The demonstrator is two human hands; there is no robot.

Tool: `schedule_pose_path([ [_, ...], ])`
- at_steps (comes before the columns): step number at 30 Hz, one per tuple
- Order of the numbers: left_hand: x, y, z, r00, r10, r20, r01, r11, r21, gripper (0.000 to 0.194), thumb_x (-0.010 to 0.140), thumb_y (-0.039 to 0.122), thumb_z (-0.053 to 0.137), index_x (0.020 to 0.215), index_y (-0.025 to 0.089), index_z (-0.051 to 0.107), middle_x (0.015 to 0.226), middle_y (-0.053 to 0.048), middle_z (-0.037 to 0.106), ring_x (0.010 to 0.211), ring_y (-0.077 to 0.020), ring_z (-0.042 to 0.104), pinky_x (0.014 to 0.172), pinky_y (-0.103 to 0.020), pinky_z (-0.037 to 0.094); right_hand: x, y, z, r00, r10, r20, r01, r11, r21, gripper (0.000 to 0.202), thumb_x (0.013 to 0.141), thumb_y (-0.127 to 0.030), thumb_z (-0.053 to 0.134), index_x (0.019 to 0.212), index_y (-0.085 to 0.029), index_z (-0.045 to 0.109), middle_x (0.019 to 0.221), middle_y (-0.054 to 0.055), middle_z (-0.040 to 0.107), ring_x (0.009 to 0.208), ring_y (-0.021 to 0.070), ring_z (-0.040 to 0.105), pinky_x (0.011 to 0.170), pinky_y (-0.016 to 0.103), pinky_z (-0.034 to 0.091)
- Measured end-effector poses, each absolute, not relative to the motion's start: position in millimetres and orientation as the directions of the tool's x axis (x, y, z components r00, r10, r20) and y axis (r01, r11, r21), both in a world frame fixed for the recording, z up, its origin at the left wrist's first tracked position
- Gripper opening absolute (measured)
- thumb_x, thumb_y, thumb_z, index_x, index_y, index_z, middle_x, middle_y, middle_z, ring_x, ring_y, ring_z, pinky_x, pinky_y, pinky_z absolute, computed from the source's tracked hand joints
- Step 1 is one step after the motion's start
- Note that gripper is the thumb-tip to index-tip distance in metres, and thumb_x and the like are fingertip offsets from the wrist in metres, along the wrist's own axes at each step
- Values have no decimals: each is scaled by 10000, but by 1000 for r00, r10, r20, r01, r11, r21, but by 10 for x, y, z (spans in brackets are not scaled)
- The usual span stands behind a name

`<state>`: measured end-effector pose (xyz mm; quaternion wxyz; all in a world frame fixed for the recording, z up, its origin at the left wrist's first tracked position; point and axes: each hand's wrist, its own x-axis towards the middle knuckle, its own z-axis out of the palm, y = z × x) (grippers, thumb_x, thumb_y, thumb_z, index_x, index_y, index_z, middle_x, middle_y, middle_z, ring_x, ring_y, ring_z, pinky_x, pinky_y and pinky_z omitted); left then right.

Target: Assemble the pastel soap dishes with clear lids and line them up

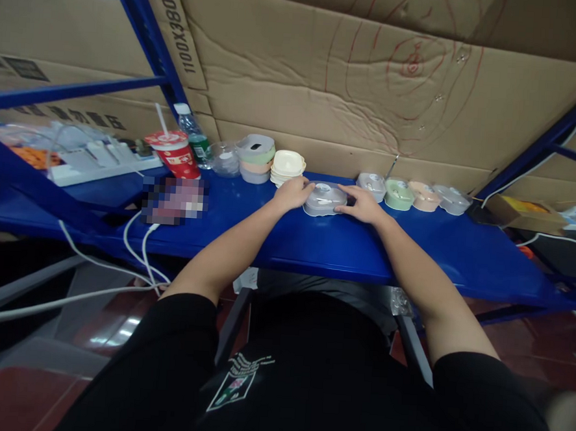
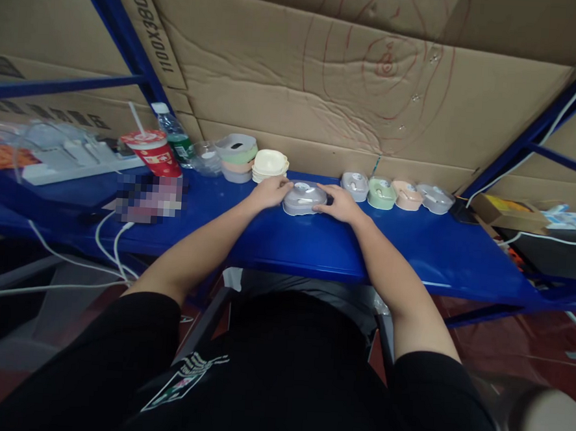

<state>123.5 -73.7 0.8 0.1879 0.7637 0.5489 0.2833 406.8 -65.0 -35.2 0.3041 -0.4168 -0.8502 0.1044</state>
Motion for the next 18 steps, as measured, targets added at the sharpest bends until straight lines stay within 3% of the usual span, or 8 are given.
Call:
schedule_pose_path([
  [3, 1203, -718, 12, 282, 953, 110, 746, -290, 600, 363, 1101, 422, 515, 1113, 143, 747, 672, -61, 716, 661, -238, 729, 743, -338, 518, 4069, -636, -371, -478, 782, 401, 638, 622, -454, 848, 854, -532, 860, 1605, -228, 609, 1589, 171, 632, 1385, 404, 657, 1156, 608, 560],
  [7, 1222, -689, -12, 297, 953, 52, 688, -251, 681, 322, 1078, 458, 594, 1106, 160, 711, 622, -31, 681, 577, -211, 704, 617, -295, 475, 4080, -631, -361, -481, 805, 347, 674, 593, -441, 864, 873, -467, 824, 1657, -236, 541, 1657, 166, 573, 1467, 423, 597, 1226, 653, 485],
  [9, 1244, -687, -25, 284, 958, 28, 636, -210, 743, 345, 1037, 474, 674, 1169, 155, 693, 674, -50, 707, 572, -218, 710, 555, -285, 454, 4082, -645, -341, -484, 814, 322, 688, 581, -435, 881, 875, -461, 817, 1670, -221, 521, 1679, 177, 546, 1505, 425, 563, 1253, 657, 455],
  [14, 1270, -683, -47, 254, 967, -18, 493, -114, 863, 652, 935, 368, 798, 1497, 130, 566, 1041, -162, 785, 551, -213, 725, 480, -288, 469, 4051, -692, -301, -493, 807, 326, 690, 591, -418, 859, 897, -467, 789, 1673, -227, 510, 1708, 162, 516, 1572, 403, 495, 1300, 658, 396],
  [18, 1267, -672, -52, 272, 961, -47, 515, -104, 851, 621, 962, 309, 739, 1525, 102, 578, 1027, -172, 787, 561, -213, 728, 488, -291, 479, 4032, -671, -333, -498, 807, 316, 692, 590, -415, 866, 903, -471, 744, 1689, -221, 481, 1716, 161, 505, 1576, 405, 488, 1307, 670, 379],
])
